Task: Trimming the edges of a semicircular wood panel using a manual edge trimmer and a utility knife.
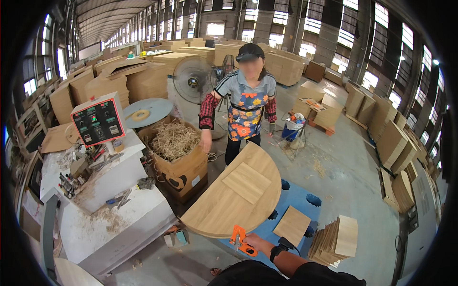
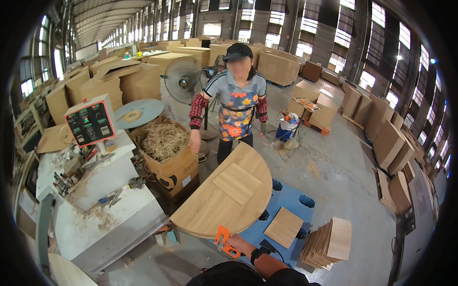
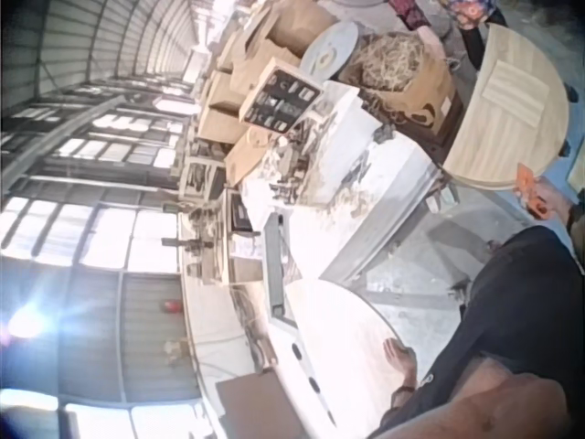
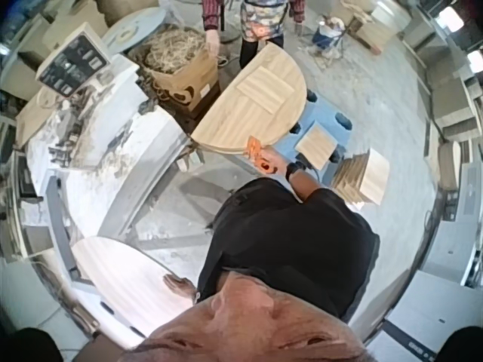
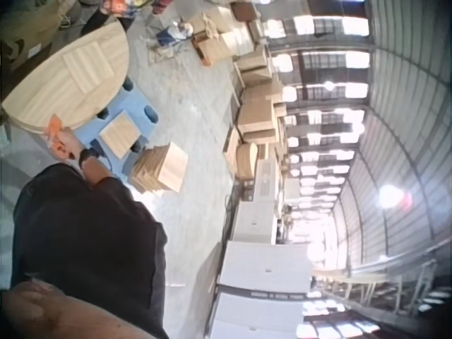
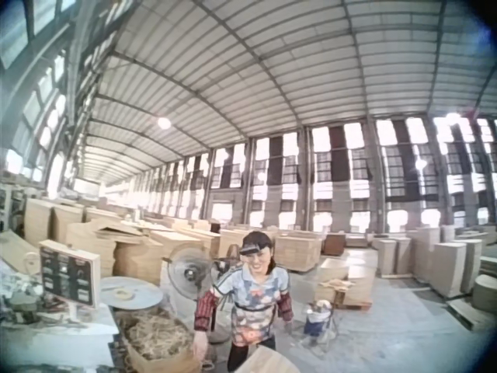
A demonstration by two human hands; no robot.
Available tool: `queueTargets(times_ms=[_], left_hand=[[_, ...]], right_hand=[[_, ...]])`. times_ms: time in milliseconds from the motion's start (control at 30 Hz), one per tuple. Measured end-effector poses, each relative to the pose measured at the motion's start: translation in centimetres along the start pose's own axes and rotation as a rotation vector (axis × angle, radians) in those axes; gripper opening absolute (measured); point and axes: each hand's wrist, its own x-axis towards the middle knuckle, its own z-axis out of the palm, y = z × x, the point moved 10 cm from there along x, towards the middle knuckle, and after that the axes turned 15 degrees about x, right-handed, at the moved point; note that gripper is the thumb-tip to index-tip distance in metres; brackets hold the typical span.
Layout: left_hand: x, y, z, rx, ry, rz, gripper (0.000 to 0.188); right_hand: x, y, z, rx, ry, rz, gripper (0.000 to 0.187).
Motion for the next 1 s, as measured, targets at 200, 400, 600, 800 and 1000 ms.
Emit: queueTargets(times_ms=[200,400,600,800,1000], left_hand=[[1.7,0.6,-1.6,-0.019,-0.059,-0.092,0.037],[0.5,-0.3,-0.8,0.005,-0.062,-0.041,0.037],[0.1,-0.5,-0.2,0.042,-0.048,-0.007,0.041],[-0.1,-0.9,0.4,-0.015,-0.063,-0.022,0.048],[0.2,-1.1,0.4,-0.097,-0.081,-0.094,0.051]], right_hand=[[1.2,0.3,0.6,-0.001,0.0,-0.054,0.013],[0.1,-0.9,2.6,-0.067,0.003,-0.043,0.012],[-0.2,-0.9,2.0,0.048,-0.013,-0.024,0.015],[1.2,-0.2,-0.4,0.043,0.002,-0.076,0.02],[-0.4,-1.5,-1.7,0.059,0.082,-0.035,0.024]])
